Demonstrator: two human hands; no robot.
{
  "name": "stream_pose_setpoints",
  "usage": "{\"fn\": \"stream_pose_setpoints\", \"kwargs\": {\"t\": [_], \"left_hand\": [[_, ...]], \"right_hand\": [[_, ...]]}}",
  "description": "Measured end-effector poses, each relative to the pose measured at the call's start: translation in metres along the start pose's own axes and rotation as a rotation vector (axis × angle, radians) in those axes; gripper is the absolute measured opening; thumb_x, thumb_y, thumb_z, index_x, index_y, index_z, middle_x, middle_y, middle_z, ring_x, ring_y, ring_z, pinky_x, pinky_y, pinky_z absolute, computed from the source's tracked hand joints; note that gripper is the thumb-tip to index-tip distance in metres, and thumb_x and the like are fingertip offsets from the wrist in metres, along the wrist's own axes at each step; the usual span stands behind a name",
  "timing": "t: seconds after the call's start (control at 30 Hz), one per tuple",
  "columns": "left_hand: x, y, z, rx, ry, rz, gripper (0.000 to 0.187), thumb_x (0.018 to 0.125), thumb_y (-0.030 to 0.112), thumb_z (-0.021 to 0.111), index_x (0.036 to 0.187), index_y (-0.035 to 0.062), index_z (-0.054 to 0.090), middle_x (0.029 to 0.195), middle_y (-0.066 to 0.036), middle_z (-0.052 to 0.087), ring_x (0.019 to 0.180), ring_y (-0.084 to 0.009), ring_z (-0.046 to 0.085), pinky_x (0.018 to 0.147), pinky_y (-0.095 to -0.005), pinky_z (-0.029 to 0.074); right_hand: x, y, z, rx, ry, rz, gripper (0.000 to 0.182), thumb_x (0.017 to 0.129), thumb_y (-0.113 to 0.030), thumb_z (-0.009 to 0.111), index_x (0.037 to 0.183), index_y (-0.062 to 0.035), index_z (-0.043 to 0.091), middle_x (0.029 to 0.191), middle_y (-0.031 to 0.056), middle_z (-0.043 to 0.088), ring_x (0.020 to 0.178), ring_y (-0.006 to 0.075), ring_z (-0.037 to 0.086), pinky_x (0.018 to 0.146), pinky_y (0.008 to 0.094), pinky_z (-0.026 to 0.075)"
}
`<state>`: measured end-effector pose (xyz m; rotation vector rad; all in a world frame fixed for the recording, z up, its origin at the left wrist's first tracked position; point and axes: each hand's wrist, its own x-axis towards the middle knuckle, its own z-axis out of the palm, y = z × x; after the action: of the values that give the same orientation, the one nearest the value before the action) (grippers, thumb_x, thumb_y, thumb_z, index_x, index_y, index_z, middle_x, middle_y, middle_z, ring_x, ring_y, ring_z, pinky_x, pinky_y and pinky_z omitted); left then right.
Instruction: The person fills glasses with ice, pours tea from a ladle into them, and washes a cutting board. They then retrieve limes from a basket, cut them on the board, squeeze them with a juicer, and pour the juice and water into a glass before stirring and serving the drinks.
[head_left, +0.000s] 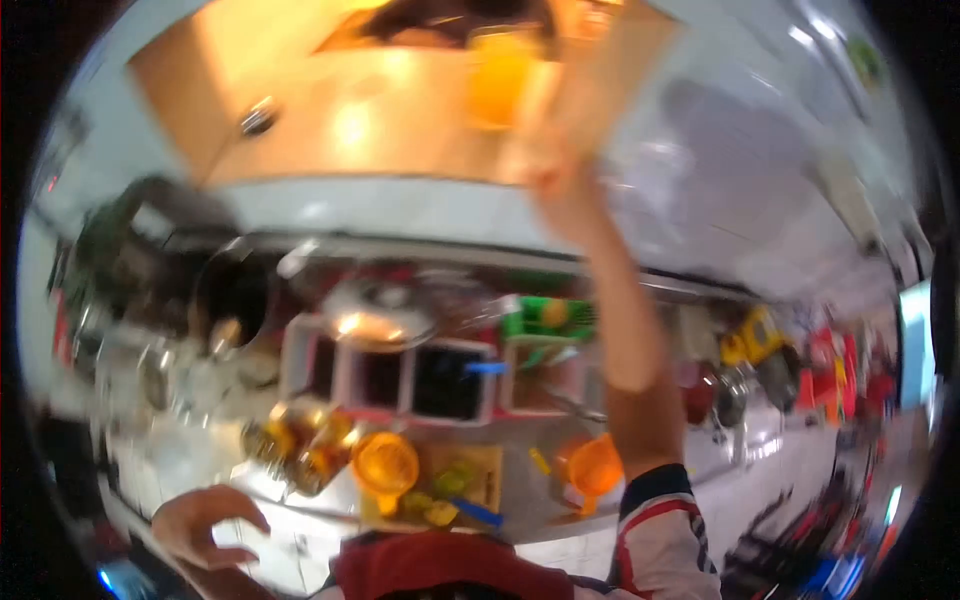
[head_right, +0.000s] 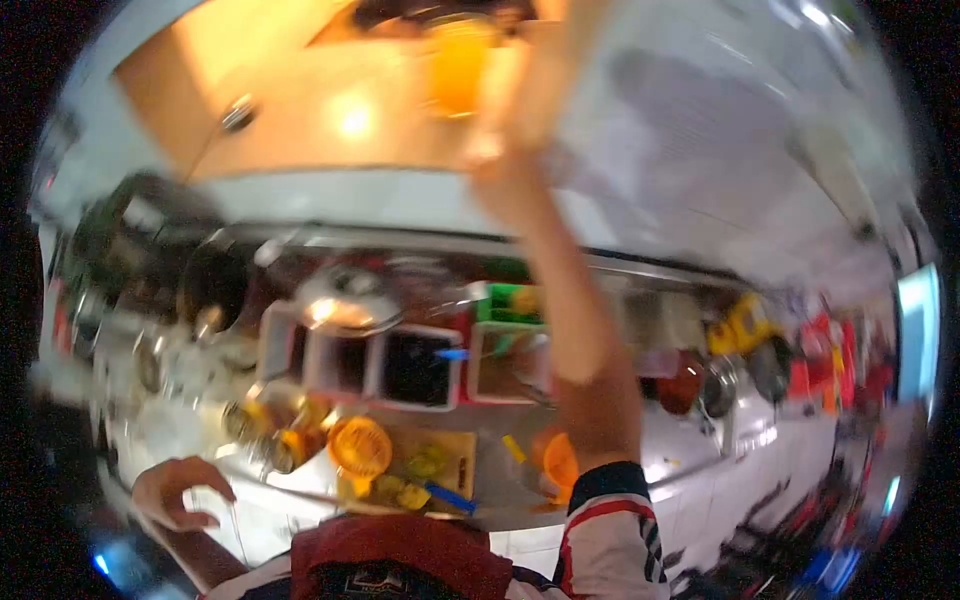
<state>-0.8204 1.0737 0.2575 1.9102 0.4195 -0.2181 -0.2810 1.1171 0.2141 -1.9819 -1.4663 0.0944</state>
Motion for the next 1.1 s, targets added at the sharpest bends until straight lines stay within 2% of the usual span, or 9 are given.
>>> {"fn": "stream_pose_setpoints", "kwargs": {"t": [0.03,0.1,0.17,0.27,0.43,0.53,0.67,0.8,1.1], "left_hand": [[-0.031,-0.012,0.021,-0.11,0.249,-0.129,0.024,0.074,0.013,0.074,0.091,0.0008,0.063,0.089,-0.012,0.065,0.088,-0.0193,0.063,0.078,-0.0331,0.048],[-0.084,-0.043,0.066,-0.174,0.634,-0.399,0.021,0.078,0.015,0.071,0.09,-0.0004,0.062,0.087,-0.011,0.064,0.081,-0.0188,0.061,0.075,-0.0317,0.048],[-0.108,-0.08,0.102,-0.053,0.851,-0.73,0.017,0.085,0.014,0.065,0.09,-0.0016,0.059,0.082,-0.009,0.063,0.073,-0.0173,0.058,0.071,-0.0291,0.047],[-0.084,-0.13,0.162,-0.387,1.083,-0.623,0.027,0.085,0.012,0.067,0.108,0.0011,0.058,0.094,-0.01,0.065,0.09,-0.0176,0.062,0.08,-0.0314,0.05],[0.009,-0.21,0.243,-0.285,1.157,-0.409,0.07,0.078,0.015,0.071,0.137,-0.0013,0.036,0.13,-0.02,0.049,0.122,-0.0302,0.048,0.099,-0.0402,0.042],[0.032,-0.24,0.246,-0.198,1.531,-0.337,0.073,0.076,0.008,0.064,0.14,-0.0032,0.031,0.133,-0.022,0.046,0.126,-0.0342,0.045,0.103,-0.0415,0.038],[0.035,-0.31,0.25,-0.522,1.401,-0.09,0.055,0.083,0.012,0.061,0.133,-0.0016,0.041,0.131,-0.02,0.05,0.116,-0.0336,0.051,0.099,-0.043,0.042],[0.027,-0.365,0.222,-0.429,1.108,-0.197,0.041,0.096,0.028,0.055,0.122,-0.0035,0.048,0.117,-0.018,0.049,0.103,-0.0271,0.051,0.091,-0.0368,0.043],[0.02,-0.429,0.239,-0.349,1.246,0.177,0.039,0.094,0.024,0.058,0.118,-0.0013,0.04,0.103,-0.012,0.048,0.088,-0.0189,0.051,0.073,-0.0315,0.047]], "right_hand": [[0.005,-0.018,-0.002,-0.396,0.198,-0.367,0.024,0.088,-0.016,0.052,0.078,0.0038,0.061,0.066,0.0229,0.062,0.06,0.039,0.061,0.058,0.0506,0.049],[-0.009,-0.059,-0.007,-0.443,0.083,-0.491,0.024,0.088,-0.016,0.05,0.077,0.0006,0.063,0.069,0.0181,0.064,0.07,0.0353,0.064,0.062,0.0442,0.051],[-0.06,-0.154,0.003,-0.163,-0.599,-0.043,0.023,0.088,-0.019,0.053,0.079,-0.0016,0.064,0.072,0.0154,0.065,0.069,0.0326,0.065,0.063,0.0401,0.05],[-0.156,-0.193,0.072,0.224,-1.413,-0.345,0.026,0.083,-0.026,0.058,0.078,-0.0017,0.066,0.069,0.0189,0.062,0.066,0.0333,0.063,0.061,0.0394,0.05],[-0.288,-0.168,0.188,0.126,-1.822,-0.271,0.039,0.08,-0.033,0.059,0.091,0.0037,0.065,0.082,0.0223,0.066,0.075,0.0322,0.065,0.066,0.043,0.05],[-0.36,-0.134,0.235,0.453,-1.225,0.055,0.028,0.083,-0.026,0.062,0.092,0.0005,0.061,0.082,0.0154,0.065,0.07,0.0244,0.062,0.059,0.0385,0.047],[-0.387,-0.176,0.263,0.813,-0.809,-0.112,0.02,0.075,-0.015,0.065,0.087,-0.0004,0.056,0.077,0.0139,0.056,0.072,0.0248,0.056,0.061,0.0374,0.046],[-0.405,-0.174,0.302,0.634,-0.331,-0.135,0.084,0.069,-0.009,0.073,0.14,0.001,0.03,0.118,0.0231,0.051,0.108,0.0355,0.053,0.09,0.0384,0.045],[-0.395,-0.178,0.301,0.772,-0.425,-0.119,0.083,0.054,-0.027,0.083,0.126,-0.0041,0.048,0.107,0.0171,0.054,0.109,0.0347,0.05,0.093,0.0438,0.04]]}}
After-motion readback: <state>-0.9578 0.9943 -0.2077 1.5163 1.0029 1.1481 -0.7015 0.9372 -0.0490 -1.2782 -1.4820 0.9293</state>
